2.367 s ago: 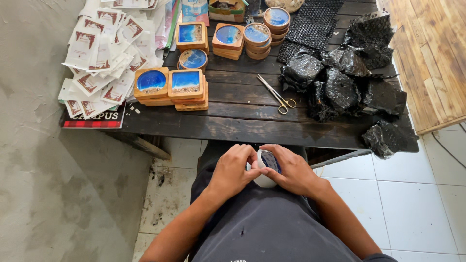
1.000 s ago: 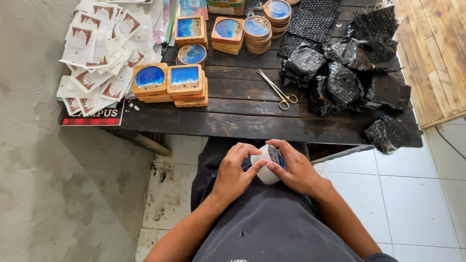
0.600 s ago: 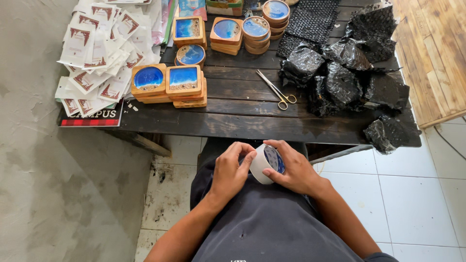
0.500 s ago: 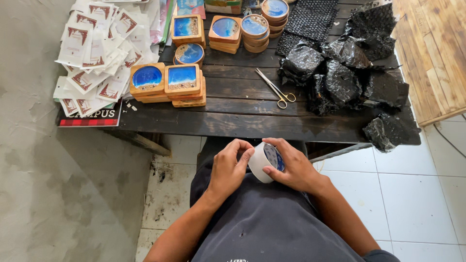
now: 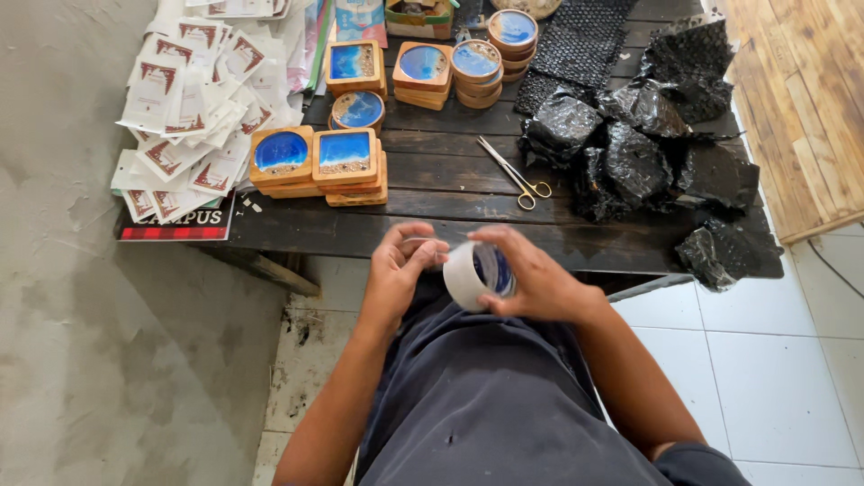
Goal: The person places a small round object into a piece of bubble wrap, folds the wrap over it, and secures it using tape cut with scissors.
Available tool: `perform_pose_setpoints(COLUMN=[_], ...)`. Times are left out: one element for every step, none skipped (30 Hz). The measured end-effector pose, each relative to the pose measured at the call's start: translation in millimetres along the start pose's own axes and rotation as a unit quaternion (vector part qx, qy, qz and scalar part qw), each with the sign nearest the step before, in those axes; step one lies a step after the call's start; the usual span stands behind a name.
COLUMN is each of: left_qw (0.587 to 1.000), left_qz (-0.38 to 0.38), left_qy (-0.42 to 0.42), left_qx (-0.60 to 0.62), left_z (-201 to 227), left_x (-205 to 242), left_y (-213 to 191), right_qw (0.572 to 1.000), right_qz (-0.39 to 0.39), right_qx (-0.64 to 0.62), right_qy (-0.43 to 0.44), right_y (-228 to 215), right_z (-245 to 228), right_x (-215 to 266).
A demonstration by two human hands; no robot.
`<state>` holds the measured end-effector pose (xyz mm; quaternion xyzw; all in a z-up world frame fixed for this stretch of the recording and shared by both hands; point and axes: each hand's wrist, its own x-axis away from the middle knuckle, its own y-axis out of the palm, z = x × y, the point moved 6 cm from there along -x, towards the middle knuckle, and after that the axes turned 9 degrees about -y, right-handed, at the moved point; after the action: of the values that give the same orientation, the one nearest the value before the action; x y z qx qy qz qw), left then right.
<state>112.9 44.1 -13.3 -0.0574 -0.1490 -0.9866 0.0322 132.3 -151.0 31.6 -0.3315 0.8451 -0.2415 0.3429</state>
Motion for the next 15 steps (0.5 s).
perform_pose_setpoints(left_qw=[0.999,0.999,0.996,0.982,0.982,0.968,0.951,0.951,0.947,0.943,0.942,0.941,0.940,0.940,0.945], left_qz=[-0.026,-0.028,-0.023,-0.016,-0.015,-0.011,-0.006,-0.006,0.020,0.047,0.047,0.050,0.052,0.051,0.045], left_qy=[0.014,0.014,0.054,0.090,0.090,0.123,0.157,0.158,0.161,0.162,0.162,0.174,0.186,0.186,0.174], left_qx=[0.030,0.030,-0.068,-0.167,-0.167,-0.218,-0.268,-0.267,-0.277,-0.288,-0.289,-0.285,-0.282,-0.282,-0.274], left_z=[6,12,22,31,33,38,44,41,39,36,30,24,19,17,15], left_x=[-2,-3,-3,0,2,5,8,8,8,10,9,8,7,9,10], left_y=[0,-1,1,1,2,6,9,12,12,10,10,10,10,10,10], right_qw=[0.999,0.999,0.997,0.994,0.994,0.991,0.987,0.987,0.984,0.982,0.982,0.978,0.974,0.974,0.972], right_qz=[-0.005,-0.004,-0.007,-0.011,-0.011,-0.007,-0.003,-0.003,-0.003,-0.003,-0.003,-0.012,-0.020,-0.020,-0.026], right_qx=[0.029,0.031,0.070,0.107,0.106,0.131,0.157,0.158,0.174,0.188,0.187,0.207,0.227,0.227,0.233], right_qy=[-0.029,-0.029,-0.031,-0.033,-0.033,-0.036,-0.039,-0.040,-0.031,-0.023,-0.023,-0.007,0.010,0.011,0.014], right_y=[-2,-4,-5,-5,-3,-4,-5,-4,-4,-2,0,2,4,4,5], right_z=[2,9,17,23,29,36,43,55,69,82,91,102,112,115,118], right_x=[-7,-14,-21,-27,-35,-43,-52,-60,-67,-75,-83,-89,-96,-98,-101])
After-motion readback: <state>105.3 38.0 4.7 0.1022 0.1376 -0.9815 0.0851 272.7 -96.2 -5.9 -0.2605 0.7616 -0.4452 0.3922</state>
